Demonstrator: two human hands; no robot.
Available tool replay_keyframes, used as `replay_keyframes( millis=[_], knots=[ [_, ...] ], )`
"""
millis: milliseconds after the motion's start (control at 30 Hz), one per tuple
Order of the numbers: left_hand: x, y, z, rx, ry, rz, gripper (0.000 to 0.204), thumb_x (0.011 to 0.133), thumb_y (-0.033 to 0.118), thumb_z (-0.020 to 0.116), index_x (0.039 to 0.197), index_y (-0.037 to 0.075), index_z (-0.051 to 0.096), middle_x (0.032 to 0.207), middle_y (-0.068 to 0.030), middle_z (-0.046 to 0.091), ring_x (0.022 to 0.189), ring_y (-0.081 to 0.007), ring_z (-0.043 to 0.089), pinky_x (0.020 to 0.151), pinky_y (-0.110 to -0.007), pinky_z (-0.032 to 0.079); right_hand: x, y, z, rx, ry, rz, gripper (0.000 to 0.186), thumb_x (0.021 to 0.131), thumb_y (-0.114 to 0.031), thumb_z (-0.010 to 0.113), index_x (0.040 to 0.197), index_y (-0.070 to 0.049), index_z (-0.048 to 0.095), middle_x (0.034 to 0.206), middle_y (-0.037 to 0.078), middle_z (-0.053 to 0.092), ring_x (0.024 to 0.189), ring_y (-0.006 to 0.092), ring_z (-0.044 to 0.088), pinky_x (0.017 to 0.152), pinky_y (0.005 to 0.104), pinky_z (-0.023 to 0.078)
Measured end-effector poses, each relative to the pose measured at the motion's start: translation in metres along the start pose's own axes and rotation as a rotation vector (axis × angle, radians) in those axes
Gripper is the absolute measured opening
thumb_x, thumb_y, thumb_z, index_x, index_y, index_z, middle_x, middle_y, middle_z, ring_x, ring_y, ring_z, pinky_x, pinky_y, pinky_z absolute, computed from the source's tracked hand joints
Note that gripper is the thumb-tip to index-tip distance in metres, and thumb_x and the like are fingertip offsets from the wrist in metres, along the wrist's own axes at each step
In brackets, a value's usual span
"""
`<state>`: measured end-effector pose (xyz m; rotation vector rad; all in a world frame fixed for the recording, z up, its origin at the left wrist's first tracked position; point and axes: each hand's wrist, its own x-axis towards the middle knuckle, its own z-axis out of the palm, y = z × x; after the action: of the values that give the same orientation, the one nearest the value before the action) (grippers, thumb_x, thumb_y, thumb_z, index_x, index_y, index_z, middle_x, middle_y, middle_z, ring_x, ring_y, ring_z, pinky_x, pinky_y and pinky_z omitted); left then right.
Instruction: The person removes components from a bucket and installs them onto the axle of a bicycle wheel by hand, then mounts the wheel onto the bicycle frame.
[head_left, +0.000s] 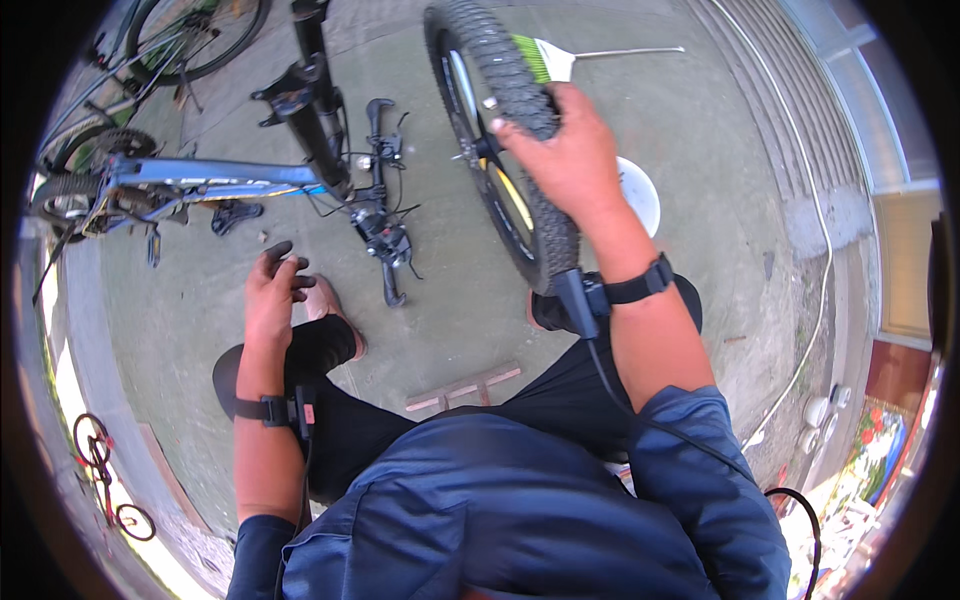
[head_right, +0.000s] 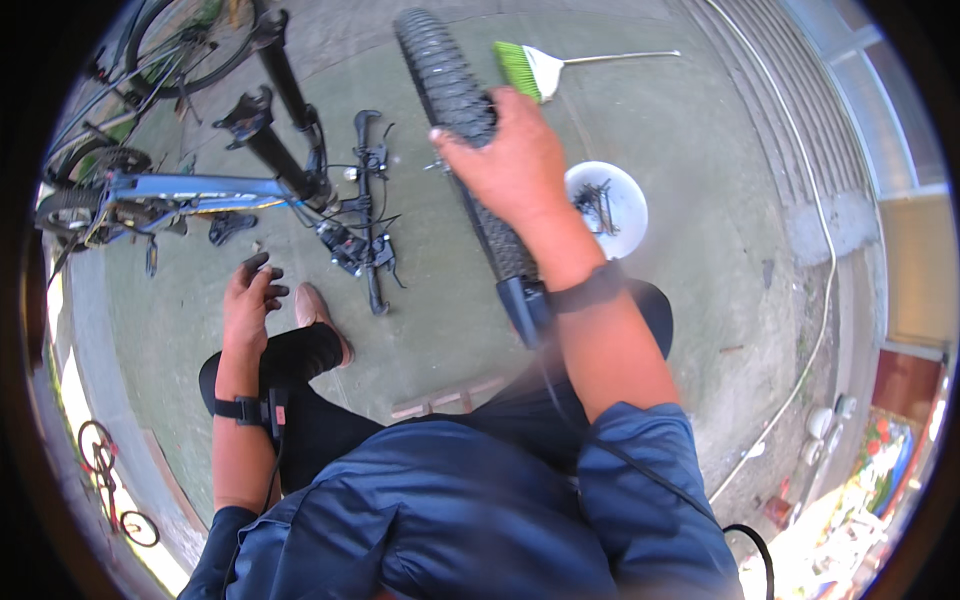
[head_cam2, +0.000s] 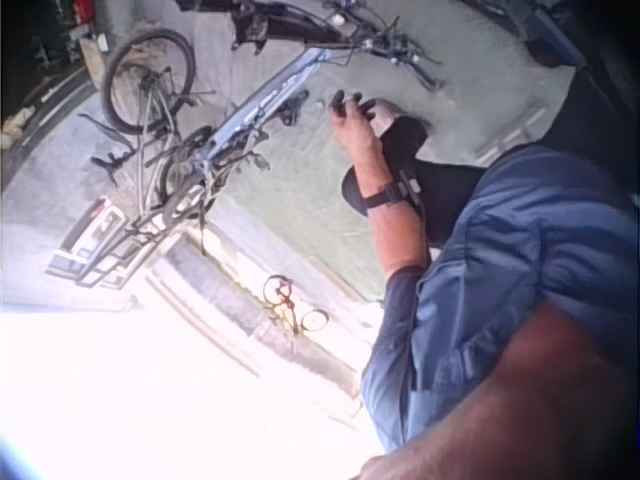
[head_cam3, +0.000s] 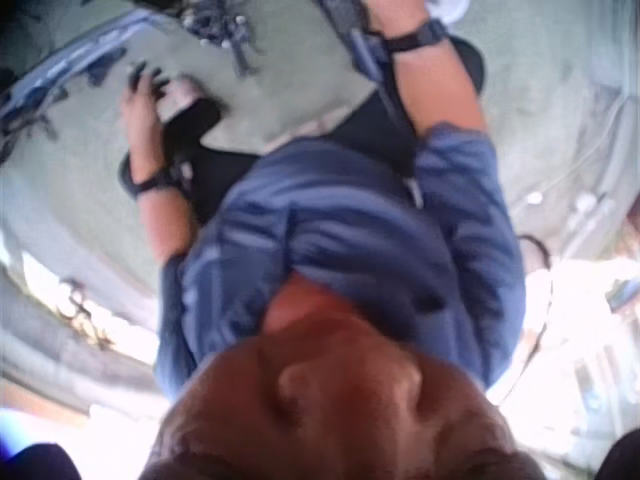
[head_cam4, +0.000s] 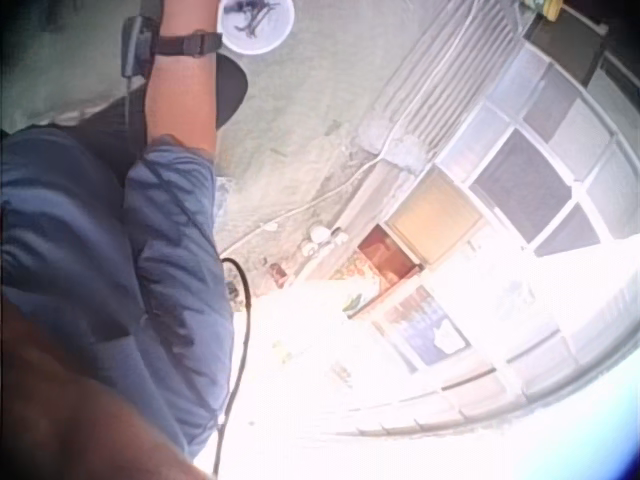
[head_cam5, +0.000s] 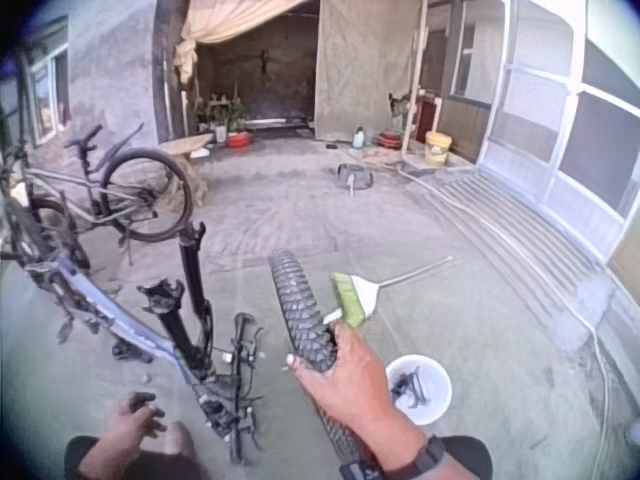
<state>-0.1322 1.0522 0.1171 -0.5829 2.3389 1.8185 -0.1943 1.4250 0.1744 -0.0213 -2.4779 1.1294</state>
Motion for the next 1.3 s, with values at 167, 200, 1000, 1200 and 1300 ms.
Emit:
replay_keyframes(
  millis=[167,200,1000,1200,1300],
  knots=[
    [0.000,-0.005,-0.009,0.073,0.030,-0.055,0.040,0.094,0.020,0.056,0.128,0.001,0.050,0.099,-0.0094,0.064,0.074,-0.0144,0.062,0.059,-0.024,0.044,-0.023,-0.021,0.028,0.256,-0.134,0.039,0.070,0.071,-0.037,0.075,0.123,0.001,0.046,0.113,0.023,0.057,0.102,0.0398,0.059,0.086,0.0454,0.049],
    [0.001,-0.005,-0.008,0.090,0.028,-0.064,0.040,0.094,0.020,0.056,0.128,0.001,0.050,0.099,-0.0092,0.064,0.075,-0.0143,0.062,0.060,-0.024,0.044,-0.027,-0.025,0.027,0.295,-0.195,0.070,0.071,0.072,-0.035,0.074,0.124,0.002,0.044,0.115,0.024,0.056,0.103,0.0403,0.059,0.087,0.0462,0.049],
    [0.010,0.001,0.022,0.170,0.019,-0.104,0.039,0.093,0.017,0.055,0.127,-0.001,0.050,0.098,-0.0098,0.064,0.073,-0.0149,0.062,0.059,-0.025,0.046,-0.025,-0.017,0.035,0.340,-0.229,0.029,0.071,0.074,-0.030,0.073,0.128,0.003,0.041,0.117,0.025,0.055,0.102,0.0427,0.059,0.085,0.0454,0.050],
    [0.019,0.004,0.020,0.136,-0.010,-0.055,0.039,0.093,0.015,0.055,0.127,-0.003,0.049,0.098,-0.0109,0.065,0.072,-0.0149,0.064,0.058,-0.025,0.046,-0.004,0.001,0.029,0.604,-0.212,0.042,0.065,0.079,-0.025,0.075,0.127,0.005,0.043,0.113,0.019,0.061,0.098,0.0265,0.062,0.088,0.0362,0.048],
    [0.019,0.005,0.018,0.081,-0.039,-0.036,0.038,0.093,0.014,0.055,0.126,-0.004,0.049,0.099,-0.0119,0.065,0.072,-0.0153,0.065,0.058,-0.025,0.047,0.004,0.011,0.027,0.614,-0.177,0.042,0.064,0.083,-0.021,0.074,0.130,0.007,0.041,0.111,0.014,0.060,0.097,0.0192,0.058,0.088,0.0332,0.047]
  ],
)
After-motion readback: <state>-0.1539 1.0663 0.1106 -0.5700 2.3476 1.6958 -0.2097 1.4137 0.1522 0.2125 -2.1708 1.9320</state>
